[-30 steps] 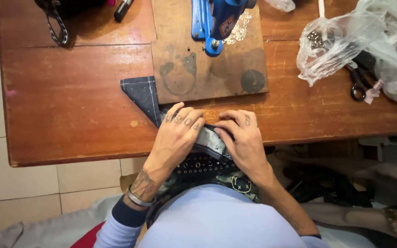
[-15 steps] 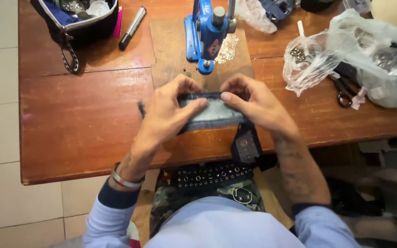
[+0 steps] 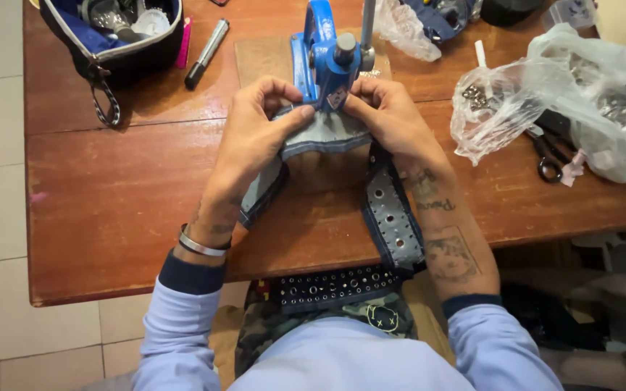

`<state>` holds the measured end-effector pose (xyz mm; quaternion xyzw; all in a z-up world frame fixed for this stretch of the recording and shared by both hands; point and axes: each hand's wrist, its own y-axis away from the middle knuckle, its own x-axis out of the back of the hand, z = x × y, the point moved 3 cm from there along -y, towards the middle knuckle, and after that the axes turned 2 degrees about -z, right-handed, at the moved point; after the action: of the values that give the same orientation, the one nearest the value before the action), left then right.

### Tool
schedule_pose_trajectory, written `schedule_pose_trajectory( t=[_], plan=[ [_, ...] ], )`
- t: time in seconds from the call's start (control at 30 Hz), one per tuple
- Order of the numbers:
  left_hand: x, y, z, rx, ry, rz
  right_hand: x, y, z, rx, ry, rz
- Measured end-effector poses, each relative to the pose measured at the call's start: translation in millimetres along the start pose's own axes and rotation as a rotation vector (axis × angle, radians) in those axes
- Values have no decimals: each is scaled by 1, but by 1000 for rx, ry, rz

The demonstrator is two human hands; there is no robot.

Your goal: Installing metal rivets into a denim and leather material using a manual hand press machine.

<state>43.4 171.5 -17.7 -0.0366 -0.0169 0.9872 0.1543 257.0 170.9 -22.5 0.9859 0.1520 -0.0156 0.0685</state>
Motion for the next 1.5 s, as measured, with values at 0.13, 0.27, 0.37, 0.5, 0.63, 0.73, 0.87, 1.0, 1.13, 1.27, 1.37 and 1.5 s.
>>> schedule_pose_trajectory(
  t=[0.13, 0.27, 0.37, 0.5, 0.63, 0.73, 0.87, 1.0, 1.13, 1.27, 1.37, 1.5],
  plan=[
    [4, -4, 0, 21, -50, 21, 1, -9, 11, -14, -37, 11],
    [8, -7, -14, 38, -33, 18, 2, -13, 22, 16, -72, -16],
    [7, -6, -9, 59, -22, 29, -1, -11, 21, 15, -103, -15],
    [8, -11, -20, 78, -2, 43, 4, -18, 28, 5, -62, 18],
    [6, -8, -28, 94, 59, 49, 6, -19, 38, 38, -14, 22],
    [4, -7, -23, 74, 34, 70, 4, -18, 37, 64, -14, 20],
    [-1, -1, -36, 12, 27, 90, -3, -9, 30, 136, -20, 78],
    [-1, 5, -14, -120, -171, 125, -5, -7, 36, 217, -25, 81],
    [-8, 10, 14, -465, -517, 161, 0, -12, 39, 199, -64, 85],
    [-14, 2, 8, -476, -519, 118, -2, -12, 37, 150, -80, 76],
    [-14, -3, -15, -395, -351, 105, 0, -14, 41, 124, -159, 45],
    [-17, -4, -31, -405, -207, 65, 6, -13, 40, 52, -250, 72]
  ],
)
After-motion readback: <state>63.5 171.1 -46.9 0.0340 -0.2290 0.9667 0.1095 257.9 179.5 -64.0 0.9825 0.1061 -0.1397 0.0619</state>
